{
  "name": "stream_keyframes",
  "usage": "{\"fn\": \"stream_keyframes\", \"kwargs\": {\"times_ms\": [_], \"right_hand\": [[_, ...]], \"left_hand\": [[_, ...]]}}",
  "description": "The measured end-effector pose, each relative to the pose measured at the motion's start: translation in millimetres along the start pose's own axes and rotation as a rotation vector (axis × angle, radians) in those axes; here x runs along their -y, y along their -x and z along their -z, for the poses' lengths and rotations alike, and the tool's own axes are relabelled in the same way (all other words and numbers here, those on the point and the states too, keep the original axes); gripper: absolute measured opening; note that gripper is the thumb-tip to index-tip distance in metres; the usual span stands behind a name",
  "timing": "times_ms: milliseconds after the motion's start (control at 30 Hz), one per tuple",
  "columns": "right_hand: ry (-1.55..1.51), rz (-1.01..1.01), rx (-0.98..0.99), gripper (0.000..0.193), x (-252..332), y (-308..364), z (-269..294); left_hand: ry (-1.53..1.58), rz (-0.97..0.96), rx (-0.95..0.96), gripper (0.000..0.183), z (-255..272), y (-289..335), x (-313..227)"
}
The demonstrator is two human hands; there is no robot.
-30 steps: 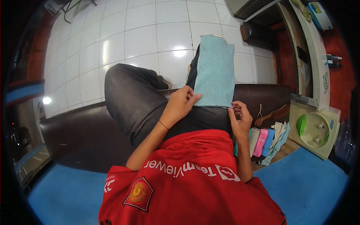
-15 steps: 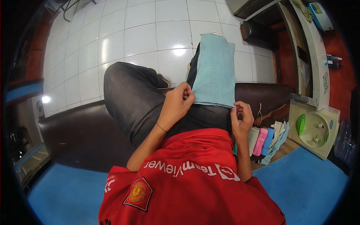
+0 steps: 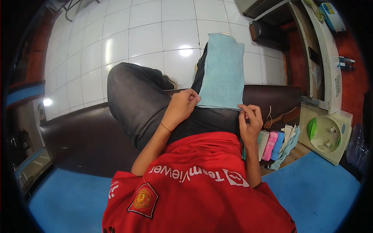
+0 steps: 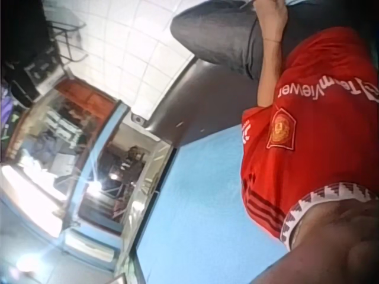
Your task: Brushing and folding a light blue cloth while sitting.
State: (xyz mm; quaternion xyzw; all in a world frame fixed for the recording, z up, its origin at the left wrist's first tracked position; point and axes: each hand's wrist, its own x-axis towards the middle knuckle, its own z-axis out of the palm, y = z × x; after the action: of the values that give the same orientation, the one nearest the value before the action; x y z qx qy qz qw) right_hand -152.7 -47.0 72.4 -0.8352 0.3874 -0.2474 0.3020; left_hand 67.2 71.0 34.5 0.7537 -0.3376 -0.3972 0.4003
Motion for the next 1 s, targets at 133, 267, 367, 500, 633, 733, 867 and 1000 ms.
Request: {"fn": "stream_keyframes", "kwargs": {"times_ms": [133, 267, 367, 500, 633, 733, 867, 1000], "right_hand": [[-0.011, -0.022, 0.003, 0.022, -0.3, 0.3, 0.7], [-0.018, -0.037, 0.008, 0.021, -3.6, 1.5, 0.9], [-0.046, -0.040, 0.011, 0.020, -3.9, 2.5, 3.1], [-0.058, -0.063, 0.017, 0.020, -5.2, 1.4, 0.8], [-0.074, -0.059, 0.055, 0.019, -4.3, -1.8, 2.6], [-0.071, 0.001, 0.101, 0.018, -1.7, -7.5, 9.7], [-0.116, -0.021, 0.021, 0.013, -3.2, -14.7, 11.6], [-0.076, -0.098, -0.040, 0.014, -8.7, -29.3, -1.0]], "left_hand": [[0.036, -0.022, 0.021, 0.023, 0.8, 0.8, -0.7], [-0.012, -0.026, 0.059, 0.023, 2.8, 3.3, -3.4], [0.002, 0.040, 0.109, 0.024, 3.4, 2.5, -4.2], [0.003, 0.016, 0.092, 0.023, 3.7, 2.4, -2.2], [-0.025, 0.003, 0.098, 0.022, 3.1, 0.0, -5.1], [0.031, -0.044, 0.059, 0.021, 4.2, -7.4, -7.1], [0.078, -0.185, -0.168, 0.022, 7.0, -40.7, -23.0], [0.109, -0.070, -0.204, 0.029, -5.1, -91.6, -23.1]]}}
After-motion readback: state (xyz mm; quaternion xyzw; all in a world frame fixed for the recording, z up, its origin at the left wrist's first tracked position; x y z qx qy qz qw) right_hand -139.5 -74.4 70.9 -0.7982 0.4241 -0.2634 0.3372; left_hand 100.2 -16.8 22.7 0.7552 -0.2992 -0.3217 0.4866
